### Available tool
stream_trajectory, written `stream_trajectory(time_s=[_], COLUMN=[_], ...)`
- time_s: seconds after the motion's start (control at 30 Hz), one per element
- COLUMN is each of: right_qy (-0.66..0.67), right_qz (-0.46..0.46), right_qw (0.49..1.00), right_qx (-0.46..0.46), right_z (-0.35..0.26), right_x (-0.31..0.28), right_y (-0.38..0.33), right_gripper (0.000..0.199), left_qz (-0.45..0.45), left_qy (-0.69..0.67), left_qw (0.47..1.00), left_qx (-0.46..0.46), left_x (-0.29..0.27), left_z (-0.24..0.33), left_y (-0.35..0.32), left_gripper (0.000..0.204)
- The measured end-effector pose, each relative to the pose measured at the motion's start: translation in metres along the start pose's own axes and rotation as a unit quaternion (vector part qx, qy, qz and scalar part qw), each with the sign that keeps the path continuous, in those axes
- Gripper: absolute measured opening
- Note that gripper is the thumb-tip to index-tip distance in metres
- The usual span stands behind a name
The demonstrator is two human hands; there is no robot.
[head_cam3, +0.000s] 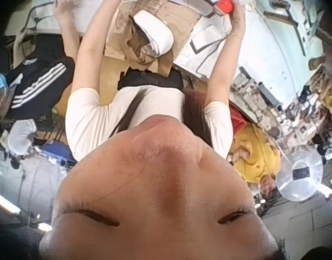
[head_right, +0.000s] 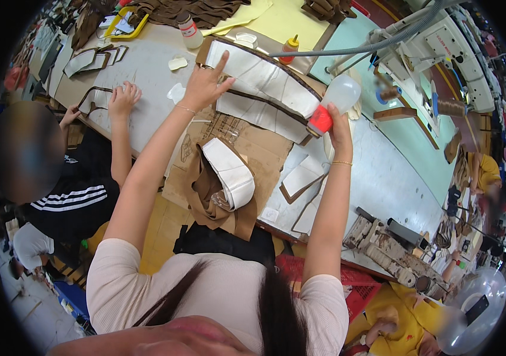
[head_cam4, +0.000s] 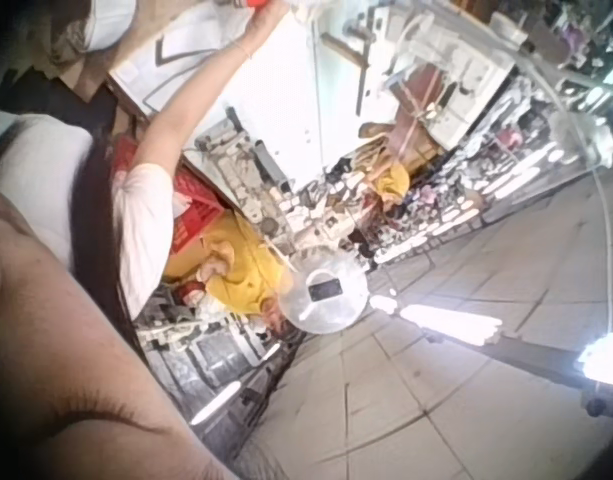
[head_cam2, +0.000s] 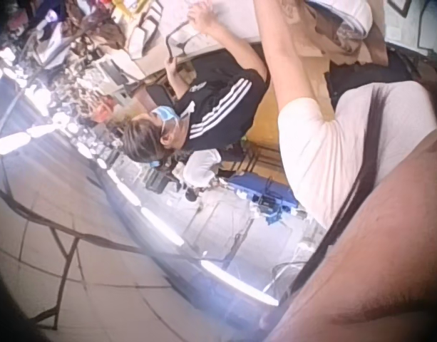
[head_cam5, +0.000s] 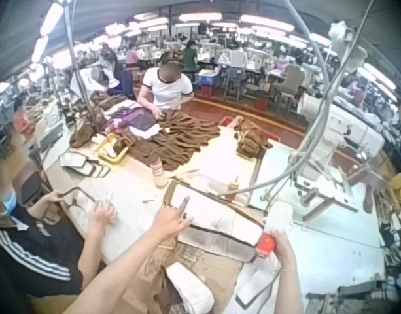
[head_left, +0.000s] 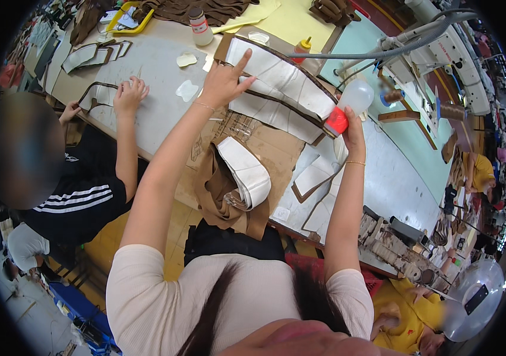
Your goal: The person holds a white fabric piece and repeatedly applies glue from a red-capped bottle along its edges. She rotates the piece to cover different sides and places it back on the table between applications.
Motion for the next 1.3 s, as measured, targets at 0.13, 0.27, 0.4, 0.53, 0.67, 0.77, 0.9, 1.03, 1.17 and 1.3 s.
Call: stream_trajectory(time_s=[0.13, 0.27, 0.4, 0.53, 0.67, 0.77, 0.9, 1.03, 1.17, 1.3], right_qy=[-0.032, -0.127, -0.08, 0.057, 0.132, 0.102, 0.082, 0.102, 0.031, -0.006], right_qz=[0.056, 0.035, 0.061, 0.095, -0.001, -0.091, -0.13, -0.115, -0.166, -0.185], right_qw=[0.996, 0.979, 0.991, 0.994, 0.991, 0.987, 0.974, 0.97, 0.973, 0.971], right_qx=[0.068, 0.158, 0.089, 0.02, 0.033, 0.091, 0.165, 0.188, 0.157, 0.153], right_z=[0.027, 0.045, 0.043, 0.026, 0.017, 0.04, 0.077, 0.08, 0.054, 0.054], right_x=[-0.016, -0.02, -0.021, -0.02, 0.002, 0.024, 0.066, 0.097, 0.119, 0.129], right_y=[0.041, 0.047, 0.039, -0.002, -0.073, -0.127, -0.18, -0.209, -0.224, -0.231], right_gripper=[0.056, 0.055, 0.055, 0.064, 0.07, 0.068, 0.064, 0.065, 0.069, 0.073], left_qz=[-0.064, -0.091, 0.057, 0.065, -0.022, -0.123, -0.116, -0.118, 0.029, -0.065], left_qy=[0.055, -0.018, -0.16, -0.357, -0.514, -0.583, -0.718, -0.752, -0.599, -0.757], left_qw=[0.996, 0.992, 0.984, 0.912, 0.756, 0.628, 0.447, 0.426, 0.591, 0.376], left_qx=[0.041, 0.089, 0.061, -0.192, -0.404, -0.501, -0.52, -0.489, -0.54, -0.531], left_x=[0.057, 0.079, 0.06, 0.014, -0.029, -0.025, -0.015, -0.023, -0.016, -0.003], left_z=[-0.005, -0.003, -0.005, 0.015, 0.037, 0.056, 0.085, 0.099, 0.088, 0.081], left_y=[-0.013, -0.031, -0.038, -0.085, -0.155, -0.199, -0.217, -0.215, -0.228, -0.256], left_gripper=[0.069, 0.06, 0.04, 0.019, 0.027, 0.024, 0.023, 0.026, 0.031, 0.034])
Point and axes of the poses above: each hand's wrist, its own y-axis towards the middle knuckle, its own x-axis out of the palm, z = x × y, the point moved 1 cm from there along y, towards the middle knuckle, and after that the axes turned 8 degrees about z, right-handed, at the moved point
